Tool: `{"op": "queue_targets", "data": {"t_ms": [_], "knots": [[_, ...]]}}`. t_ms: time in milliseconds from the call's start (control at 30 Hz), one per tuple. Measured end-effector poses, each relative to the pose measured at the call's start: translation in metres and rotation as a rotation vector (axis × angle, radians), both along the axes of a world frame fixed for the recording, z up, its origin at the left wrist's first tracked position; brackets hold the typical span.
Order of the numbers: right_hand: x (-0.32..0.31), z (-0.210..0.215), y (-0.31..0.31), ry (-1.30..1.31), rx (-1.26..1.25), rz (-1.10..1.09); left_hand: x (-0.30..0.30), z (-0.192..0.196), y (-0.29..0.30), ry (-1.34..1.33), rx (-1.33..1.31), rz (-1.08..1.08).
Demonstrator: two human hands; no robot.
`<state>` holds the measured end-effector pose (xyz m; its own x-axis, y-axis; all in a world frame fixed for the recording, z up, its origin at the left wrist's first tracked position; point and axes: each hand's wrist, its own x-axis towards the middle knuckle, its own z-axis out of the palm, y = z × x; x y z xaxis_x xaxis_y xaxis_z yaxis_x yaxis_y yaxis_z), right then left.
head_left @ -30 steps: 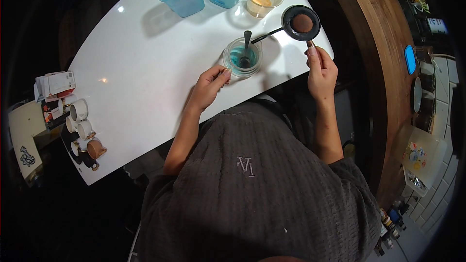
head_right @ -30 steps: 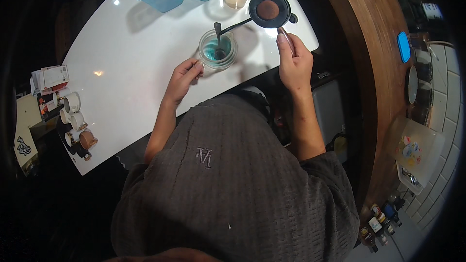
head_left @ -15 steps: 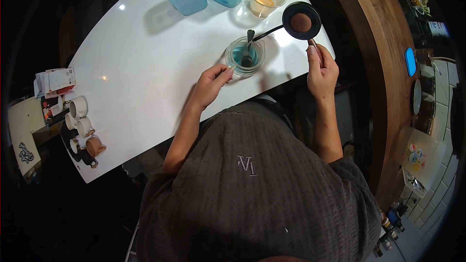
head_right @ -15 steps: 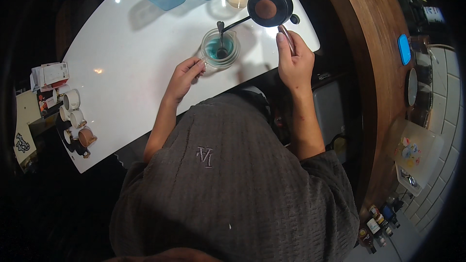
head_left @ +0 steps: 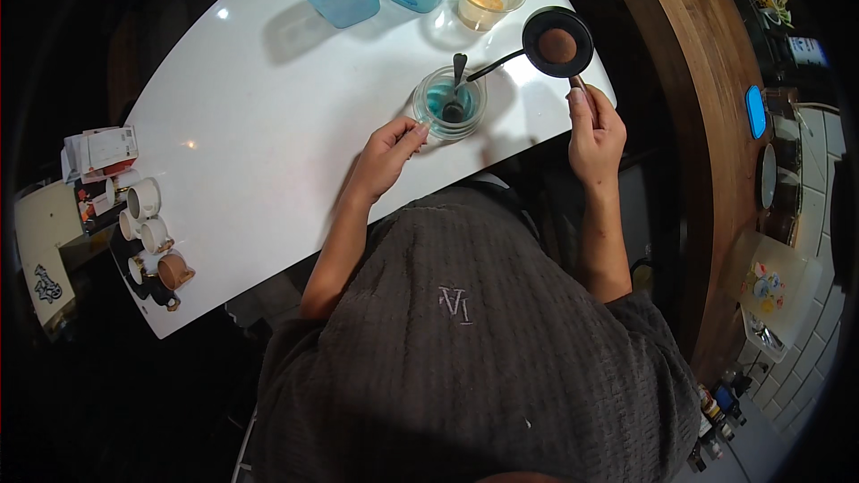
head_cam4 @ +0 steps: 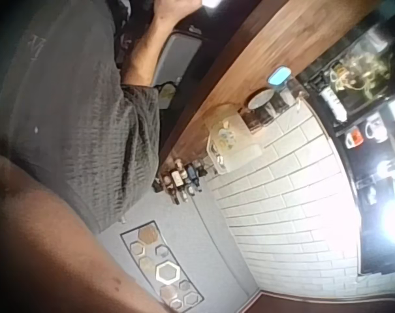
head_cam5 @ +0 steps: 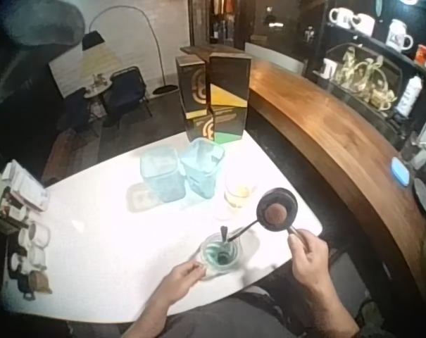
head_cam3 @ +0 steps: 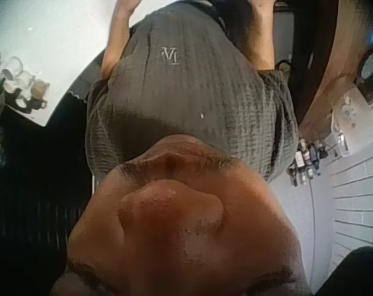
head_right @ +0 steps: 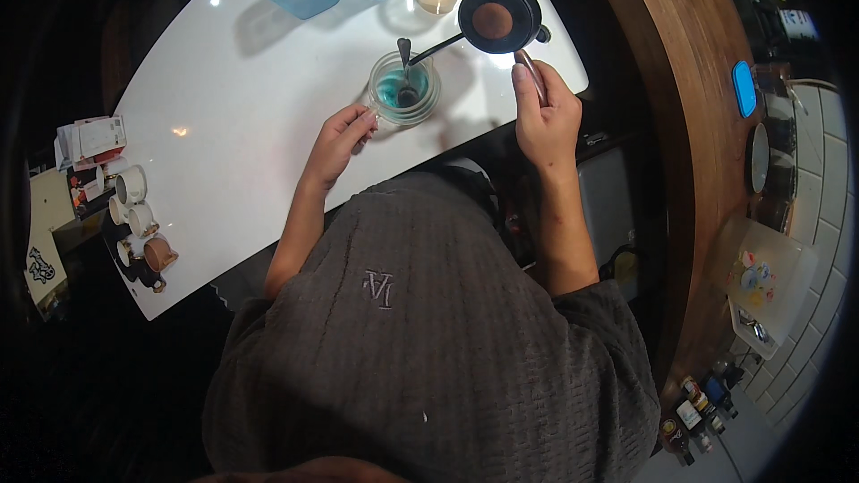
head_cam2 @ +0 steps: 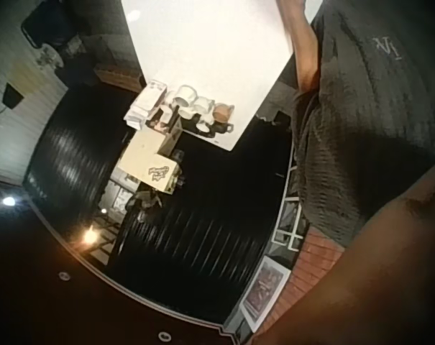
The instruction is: The person places mugs from a bar onto a tray, carries the tray to a counter, and unloads the mugs.
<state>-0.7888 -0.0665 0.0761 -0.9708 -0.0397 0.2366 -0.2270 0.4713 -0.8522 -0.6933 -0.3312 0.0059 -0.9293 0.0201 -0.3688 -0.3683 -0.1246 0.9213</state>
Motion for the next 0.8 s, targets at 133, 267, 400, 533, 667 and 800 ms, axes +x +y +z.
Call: {"op": "queue_targets", "data": {"t_ms": [133,267,400,533,667,800], "knots": [[0.002,0.001,0.001,-0.005,-0.008,0.012,0.001,0.0,0.0,0.0,0.014,0.004],[0.004,-0.001,0.003,-0.007,0.01,0.02,0.0,0.001,0.0,-0.002,0.02,0.001],[0.008,-0.002,0.003,-0.022,0.006,0.028,0.0,0.001,0.001,-0.005,-0.003,-0.001],[0.01,-0.001,0.001,-0.016,0.012,0.041,0.001,0.003,0.001,-0.005,0.0,0.002],[0.011,-0.003,0.001,-0.027,0.02,0.044,0.0,0.003,0.001,0.004,-0.005,-0.002],[0.011,-0.002,0.002,-0.016,0.019,0.028,0.0,0.003,0.001,0.003,0.0,-0.004]]}}
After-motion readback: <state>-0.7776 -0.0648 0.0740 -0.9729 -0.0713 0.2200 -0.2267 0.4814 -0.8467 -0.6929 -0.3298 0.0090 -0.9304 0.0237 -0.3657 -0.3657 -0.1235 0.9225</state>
